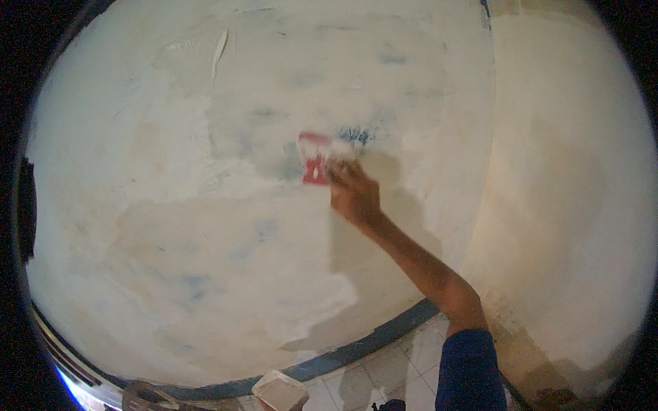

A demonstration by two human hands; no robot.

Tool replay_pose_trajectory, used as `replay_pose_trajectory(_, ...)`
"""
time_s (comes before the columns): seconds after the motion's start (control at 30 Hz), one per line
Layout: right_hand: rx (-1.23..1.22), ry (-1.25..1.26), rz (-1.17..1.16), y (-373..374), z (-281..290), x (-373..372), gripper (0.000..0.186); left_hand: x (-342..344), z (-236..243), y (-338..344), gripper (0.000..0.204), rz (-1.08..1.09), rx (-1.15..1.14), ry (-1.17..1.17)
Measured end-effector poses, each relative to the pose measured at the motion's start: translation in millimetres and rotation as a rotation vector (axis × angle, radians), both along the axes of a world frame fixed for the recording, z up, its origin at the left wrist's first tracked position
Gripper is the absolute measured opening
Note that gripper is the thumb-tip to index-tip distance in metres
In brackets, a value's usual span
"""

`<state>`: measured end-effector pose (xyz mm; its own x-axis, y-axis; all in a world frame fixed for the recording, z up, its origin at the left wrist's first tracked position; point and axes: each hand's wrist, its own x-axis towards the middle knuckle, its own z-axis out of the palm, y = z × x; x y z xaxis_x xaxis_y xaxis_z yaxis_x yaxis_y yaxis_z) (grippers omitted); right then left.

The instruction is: The person applies white putty to a wall using a pink scraper, dipping the tool into a small white container to gather more material as needed.

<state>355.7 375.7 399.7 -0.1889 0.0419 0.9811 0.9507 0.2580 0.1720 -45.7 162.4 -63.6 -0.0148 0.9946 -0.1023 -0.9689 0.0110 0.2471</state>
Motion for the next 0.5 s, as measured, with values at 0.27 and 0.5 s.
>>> replay_pose_trajectory(0.27, -0.03, 0.036, 0.21, -35.7, 47.7, -30.2, 0.036, -14.7, -8.7, 9.7, 0.052, -0.102, 0.148, -0.519)
replay_pose_trajectory(0.5, 0.475, 0.006, 0.149, 10.7, 293.5, -42.1, 0.016, -22.0, -31.1, 4.0, 0.058, 0.131, -0.102, 0.032)
